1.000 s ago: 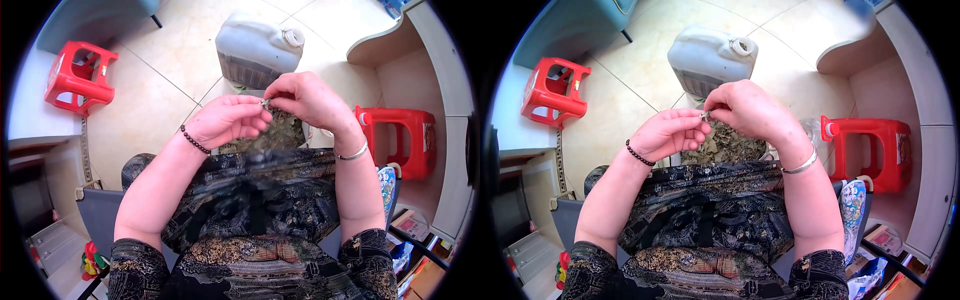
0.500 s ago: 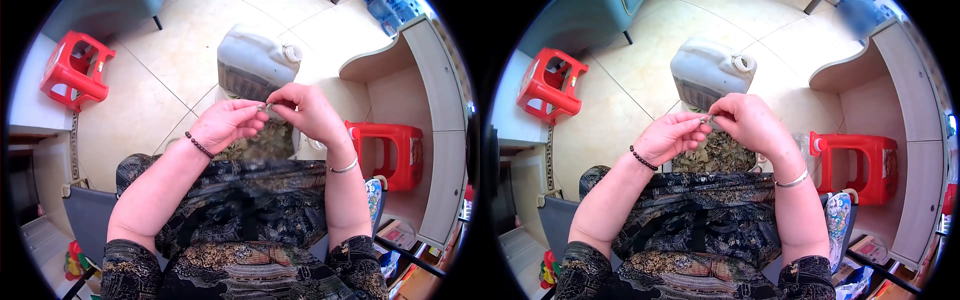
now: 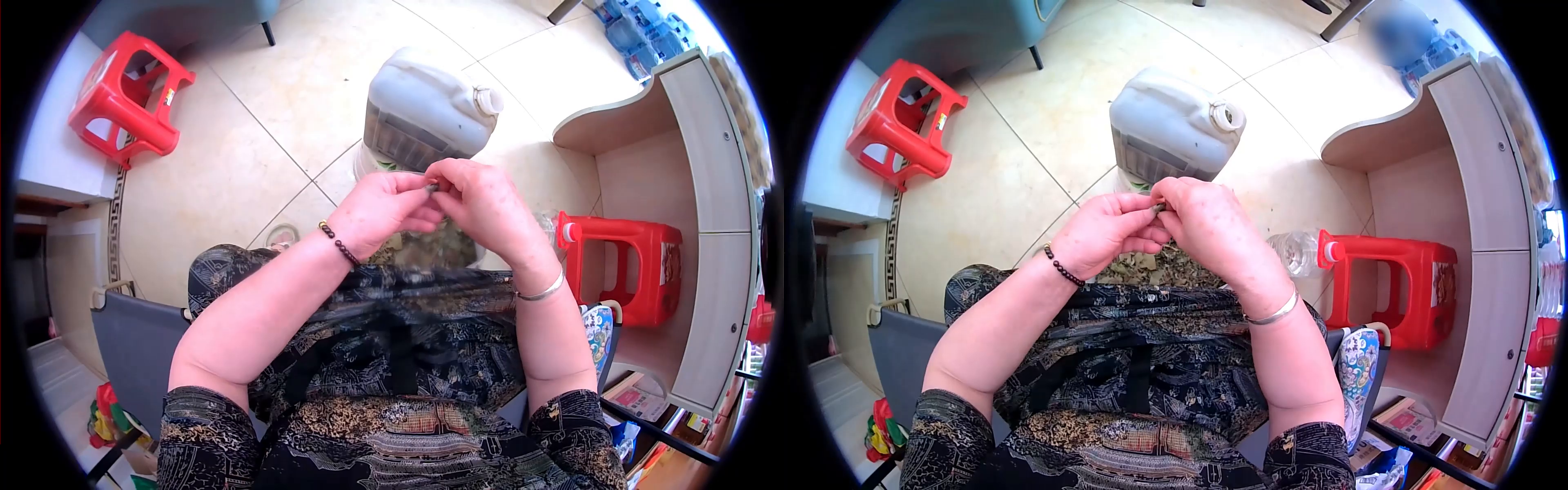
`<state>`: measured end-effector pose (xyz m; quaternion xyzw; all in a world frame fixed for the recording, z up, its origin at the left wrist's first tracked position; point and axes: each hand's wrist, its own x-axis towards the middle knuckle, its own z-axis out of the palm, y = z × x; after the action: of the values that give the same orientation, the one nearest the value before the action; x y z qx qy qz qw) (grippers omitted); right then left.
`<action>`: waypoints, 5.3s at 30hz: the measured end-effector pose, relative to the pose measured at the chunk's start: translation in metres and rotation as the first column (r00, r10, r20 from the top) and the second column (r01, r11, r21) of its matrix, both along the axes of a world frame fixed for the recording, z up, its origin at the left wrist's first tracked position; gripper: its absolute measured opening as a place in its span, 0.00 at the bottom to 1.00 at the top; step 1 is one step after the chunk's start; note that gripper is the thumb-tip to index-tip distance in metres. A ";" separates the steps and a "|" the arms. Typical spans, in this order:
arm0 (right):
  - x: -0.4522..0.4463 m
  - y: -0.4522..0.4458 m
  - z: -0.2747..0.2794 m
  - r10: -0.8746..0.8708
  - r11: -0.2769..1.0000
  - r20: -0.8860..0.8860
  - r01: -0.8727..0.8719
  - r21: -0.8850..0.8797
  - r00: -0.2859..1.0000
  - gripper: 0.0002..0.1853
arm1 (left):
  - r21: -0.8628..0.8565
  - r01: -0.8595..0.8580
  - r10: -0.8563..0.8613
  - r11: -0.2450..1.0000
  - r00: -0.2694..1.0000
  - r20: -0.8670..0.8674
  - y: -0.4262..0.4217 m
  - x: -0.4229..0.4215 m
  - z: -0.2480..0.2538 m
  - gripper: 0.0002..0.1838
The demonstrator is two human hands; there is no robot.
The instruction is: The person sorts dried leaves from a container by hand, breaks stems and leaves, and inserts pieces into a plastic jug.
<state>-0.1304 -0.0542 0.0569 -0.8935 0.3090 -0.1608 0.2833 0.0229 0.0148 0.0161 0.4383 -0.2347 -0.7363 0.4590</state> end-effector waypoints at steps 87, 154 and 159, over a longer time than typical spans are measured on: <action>0.003 0.109 0.014 0.496 0.866 0.313 -0.438 -0.241 0.810 0.14 | -0.138 0.683 0.193 0.717 -0.005 0.981 -0.030 -0.056 -0.203 0.22; 0.001 0.104 0.006 0.466 0.869 0.182 -0.409 -0.280 0.866 0.09 | 0.227 0.269 -0.256 0.936 0.963 -0.087 -0.071 -0.062 -0.234 0.11; 0.001 0.101 0.008 0.457 0.874 0.149 -0.411 -0.259 0.877 0.09 | 0.265 0.190 -0.240 0.945 0.955 0.174 -0.085 -0.114 -0.239 0.12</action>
<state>-0.1294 0.0469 0.0649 -0.9444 0.0488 -0.2172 0.2420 -0.0913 -0.0706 -0.2229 0.5363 -0.2344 -0.7567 0.2914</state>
